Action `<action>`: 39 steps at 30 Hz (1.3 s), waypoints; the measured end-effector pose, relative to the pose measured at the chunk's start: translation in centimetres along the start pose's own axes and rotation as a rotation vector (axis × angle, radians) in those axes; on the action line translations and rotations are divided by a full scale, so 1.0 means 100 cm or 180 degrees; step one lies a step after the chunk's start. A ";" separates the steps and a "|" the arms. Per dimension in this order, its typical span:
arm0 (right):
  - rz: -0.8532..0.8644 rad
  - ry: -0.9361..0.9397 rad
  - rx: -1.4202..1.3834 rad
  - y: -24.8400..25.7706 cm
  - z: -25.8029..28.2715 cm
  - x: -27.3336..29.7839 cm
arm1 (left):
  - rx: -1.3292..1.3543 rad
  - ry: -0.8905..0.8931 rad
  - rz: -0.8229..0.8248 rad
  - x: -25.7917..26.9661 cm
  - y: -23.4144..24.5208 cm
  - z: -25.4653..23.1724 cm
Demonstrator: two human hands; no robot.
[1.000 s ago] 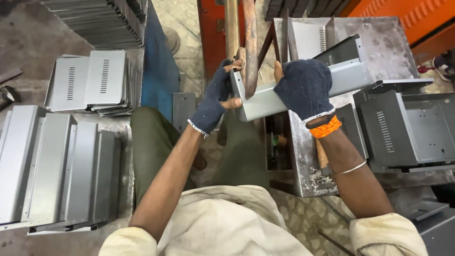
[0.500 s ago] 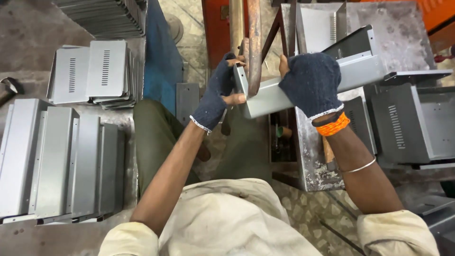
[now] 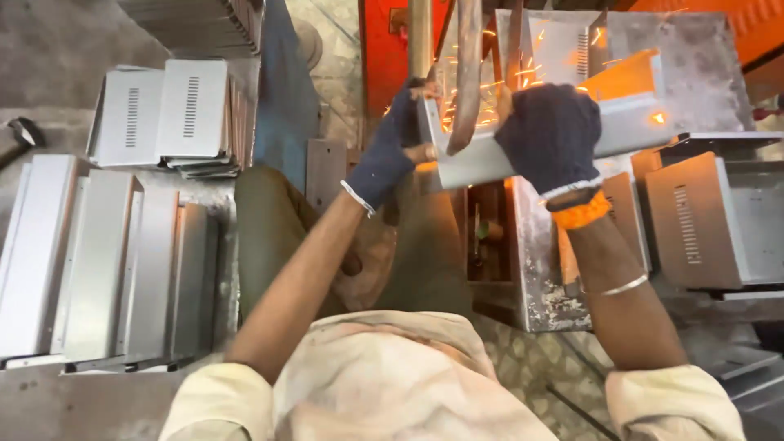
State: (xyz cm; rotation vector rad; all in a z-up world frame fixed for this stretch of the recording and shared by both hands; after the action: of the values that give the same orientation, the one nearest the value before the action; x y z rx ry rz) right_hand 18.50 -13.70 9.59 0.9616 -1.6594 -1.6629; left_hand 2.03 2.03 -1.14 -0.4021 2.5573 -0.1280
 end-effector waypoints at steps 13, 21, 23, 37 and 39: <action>-0.0157 0.0182 -0.0602 -0.016 -0.012 -0.011 | 0.0597 0.0136 -0.0125 0.005 -0.001 0.043; -0.0121 0.0195 -0.0717 0.001 -0.005 0.001 | 0.1063 -0.0588 -0.0671 -0.020 0.021 0.150; -0.0176 0.0208 -0.0616 0.016 0.007 0.023 | 0.1206 -0.0480 -0.0668 -0.006 0.004 0.096; -0.0177 -0.0350 -0.2976 0.044 0.055 0.133 | 0.1147 0.0463 -0.1248 0.123 0.026 0.004; -0.0367 -0.0797 -0.4401 0.000 0.043 0.136 | 0.1207 0.0657 -0.1249 0.126 0.025 0.009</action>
State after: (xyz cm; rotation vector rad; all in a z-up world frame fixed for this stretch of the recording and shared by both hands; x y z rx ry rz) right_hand 7.34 -22.49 8.26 0.1240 -0.2408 -2.4088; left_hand -8.35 0.49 -8.68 -0.7654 2.5384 -0.8208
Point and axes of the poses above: each hand's wrist, its own x-axis away from the middle knuckle, its own y-axis out of the back of the hand, z = x × y, the point moved 1 cm from there along -x, towards the middle knuckle, and after that the axes turned 10 degrees about z, right-handed, at the moved point
